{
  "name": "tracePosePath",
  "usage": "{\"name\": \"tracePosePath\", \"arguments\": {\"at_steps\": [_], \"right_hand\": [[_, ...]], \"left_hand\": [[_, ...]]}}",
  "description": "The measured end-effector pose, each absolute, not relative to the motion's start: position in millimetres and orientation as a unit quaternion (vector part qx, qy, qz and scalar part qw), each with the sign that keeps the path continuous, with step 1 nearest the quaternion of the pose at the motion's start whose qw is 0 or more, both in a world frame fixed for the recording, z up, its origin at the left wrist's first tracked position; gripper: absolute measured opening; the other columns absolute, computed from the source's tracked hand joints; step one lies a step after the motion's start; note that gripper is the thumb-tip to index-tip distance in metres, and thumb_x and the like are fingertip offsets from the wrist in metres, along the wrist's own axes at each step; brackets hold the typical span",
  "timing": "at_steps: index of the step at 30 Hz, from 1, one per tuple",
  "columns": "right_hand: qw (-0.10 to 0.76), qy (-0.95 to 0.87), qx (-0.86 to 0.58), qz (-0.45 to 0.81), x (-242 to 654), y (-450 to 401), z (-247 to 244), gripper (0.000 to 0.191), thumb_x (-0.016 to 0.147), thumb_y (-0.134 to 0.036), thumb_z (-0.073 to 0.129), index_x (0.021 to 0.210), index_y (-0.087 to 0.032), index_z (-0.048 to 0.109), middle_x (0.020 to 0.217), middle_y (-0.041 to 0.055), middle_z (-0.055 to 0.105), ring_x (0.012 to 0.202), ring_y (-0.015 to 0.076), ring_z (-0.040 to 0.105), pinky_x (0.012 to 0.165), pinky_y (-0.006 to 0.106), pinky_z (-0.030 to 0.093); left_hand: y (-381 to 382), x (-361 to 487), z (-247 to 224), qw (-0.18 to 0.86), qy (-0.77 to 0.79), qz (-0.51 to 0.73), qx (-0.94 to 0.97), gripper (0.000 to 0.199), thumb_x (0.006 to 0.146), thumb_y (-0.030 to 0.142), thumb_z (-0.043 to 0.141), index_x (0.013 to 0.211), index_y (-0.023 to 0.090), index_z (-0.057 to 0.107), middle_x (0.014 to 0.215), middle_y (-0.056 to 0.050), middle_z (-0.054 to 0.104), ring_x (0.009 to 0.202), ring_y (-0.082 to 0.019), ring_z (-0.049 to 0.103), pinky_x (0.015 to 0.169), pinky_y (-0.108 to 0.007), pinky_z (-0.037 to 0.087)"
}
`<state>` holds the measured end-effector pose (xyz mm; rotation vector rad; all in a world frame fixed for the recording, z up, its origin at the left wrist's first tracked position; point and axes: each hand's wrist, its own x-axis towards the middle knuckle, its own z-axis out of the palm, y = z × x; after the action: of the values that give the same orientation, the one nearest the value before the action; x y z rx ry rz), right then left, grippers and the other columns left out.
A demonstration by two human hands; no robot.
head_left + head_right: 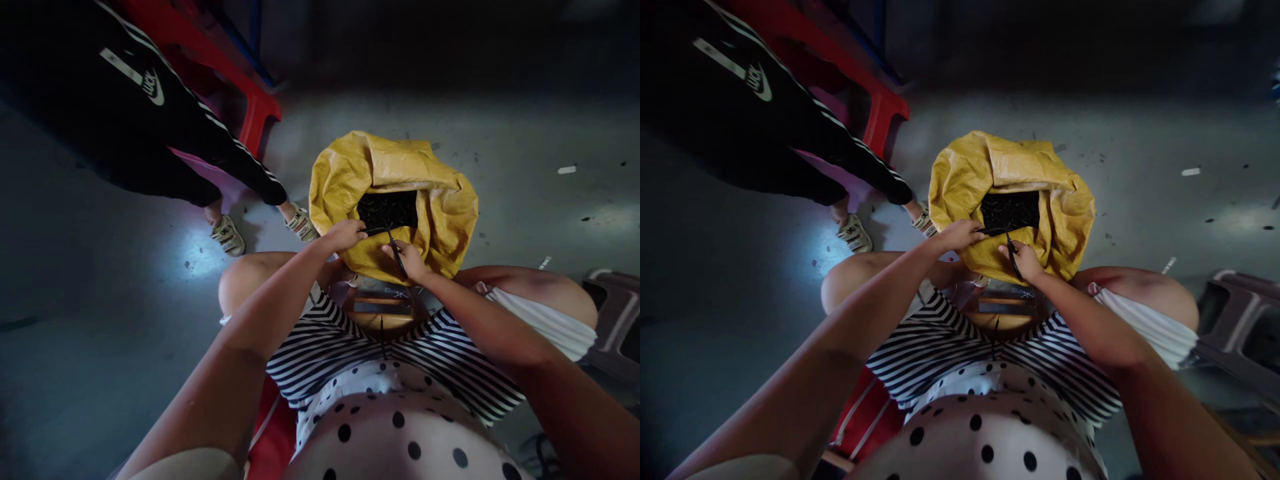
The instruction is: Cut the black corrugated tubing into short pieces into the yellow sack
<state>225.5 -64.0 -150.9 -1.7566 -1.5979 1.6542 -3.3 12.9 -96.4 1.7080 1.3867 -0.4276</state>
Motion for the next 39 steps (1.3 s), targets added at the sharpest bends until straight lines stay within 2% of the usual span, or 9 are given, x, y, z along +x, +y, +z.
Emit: {"name": "tracePosePath", "arguments": {"at_steps": [4,8,13,16,19,23,32,35,39], "right_hand": [[0.131,-0.534,-0.627,0.551,227.1,-63.2,-152.0,0.069,0.085,-0.087,0.053,0.089,-0.020,0.071,0.065,0.0042,0.061,0.067,0.0240,0.063,0.066,0.034,0.049],[0.121,-0.529,-0.620,0.568,227.5,-63.7,-150.6,0.072,0.083,-0.086,0.057,0.107,-0.019,0.072,0.070,0.0031,0.064,0.068,0.0233,0.063,0.067,0.034,0.050],[0.059,-0.541,-0.593,0.594,225.0,-64.8,-143.1,0.066,0.088,-0.075,0.064,0.126,-0.021,0.067,0.111,0.0098,0.075,0.102,0.0273,0.070,0.094,0.038,0.053],[0.042,-0.539,-0.590,0.600,222.9,-64.1,-141.4,0.061,0.094,-0.071,0.060,0.130,-0.022,0.065,0.120,0.0109,0.074,0.112,0.0281,0.069,0.101,0.040,0.050],[0.043,-0.551,-0.583,0.596,221.3,-63.9,-143.2,0.058,0.095,-0.071,0.058,0.123,-0.022,0.067,0.114,0.0098,0.075,0.107,0.0279,0.070,0.097,0.038,0.051],[0.082,-0.575,-0.569,0.582,220.2,-65.3,-146.2,0.061,0.095,-0.077,0.050,0.103,-0.020,0.070,0.096,0.0079,0.075,0.093,0.0258,0.070,0.087,0.035,0.052],[0.103,-0.571,-0.601,0.549,222.9,-66.4,-149.0,0.070,0.089,-0.088,0.045,0.080,-0.021,0.065,0.068,0.0040,0.064,0.069,0.0222,0.062,0.067,0.033,0.049],[0.103,-0.556,-0.610,0.555,223.8,-66.8,-149.0,0.069,0.088,-0.088,0.047,0.086,-0.021,0.067,0.065,0.0030,0.062,0.065,0.0218,0.062,0.063,0.032,0.048],[0.072,-0.574,-0.588,0.565,223.3,-68.2,-145.9,0.067,0.085,-0.082,0.060,0.112,-0.020,0.069,0.086,0.0057,0.071,0.079,0.0241,0.067,0.074,0.034,0.052]], "left_hand": [[12.7,-3.9,-94.0,0.423,0.566,-0.186,0.682,0.029,0.097,0.030,0.059,0.118,0.020,0.077,0.112,-0.009,0.079,0.105,-0.025,0.072,0.091,-0.030,0.053],[13.7,-4.3,-94.8,0.400,0.608,-0.176,0.662,0.034,0.100,0.033,0.057,0.126,0.021,0.075,0.122,-0.010,0.078,0.114,-0.026,0.071,0.094,-0.031,0.054],[13.8,-1.1,-96.5,0.394,0.619,-0.145,0.663,0.035,0.101,0.035,0.058,0.129,0.021,0.074,0.127,-0.010,0.077,0.118,-0.026,0.071,0.099,-0.031,0.054],[10.8,2.6,-97.9,0.406,0.591,-0.149,0.680,0.037,0.101,0.034,0.058,0.131,0.020,0.073,0.131,-0.010,0.076,0.121,-0.026,0.070,0.102,-0.032,0.053],[7.3,4.5,-100.3,0.428,0.556,-0.144,0.698,0.038,0.101,0.032,0.058,0.133,0.019,0.072,0.134,-0.010,0.075,0.123,-0.024,0.069,0.105,-0.030,0.051],[6.3,2.8,-103.4,0.440,0.538,-0.146,0.704,0.037,0.100,0.030,0.058,0.132,0.018,0.072,0.133,-0.010,0.075,0.121,-0.024,0.069,0.104,-0.030,0.051],[10.4,-1.2,-99.4,0.430,0.556,-0.180,0.688,0.029,0.099,0.031,0.059,0.119,0.021,0.078,0.117,-0.010,0.079,0.109,-0.025,0.072,0.095,-0.031,0.053],[11.1,-2.4,-97.9,0.419,0.575,-0.184,0.678,0.032,0.098,0.033,0.060,0.123,0.022,0.077,0.118,-0.009,0.079,0.110,-0.025,0.072,0.095,-0.030,0.053],[12.3,-2.4,-97.6,0.392,0.616,-0.158,0.665,0.035,0.102,0.034,0.056,0.128,0.022,0.075,0.122,-0.010,0.078,0.115,-0.026,0.071,0.098,-0.032,0.053]]}}
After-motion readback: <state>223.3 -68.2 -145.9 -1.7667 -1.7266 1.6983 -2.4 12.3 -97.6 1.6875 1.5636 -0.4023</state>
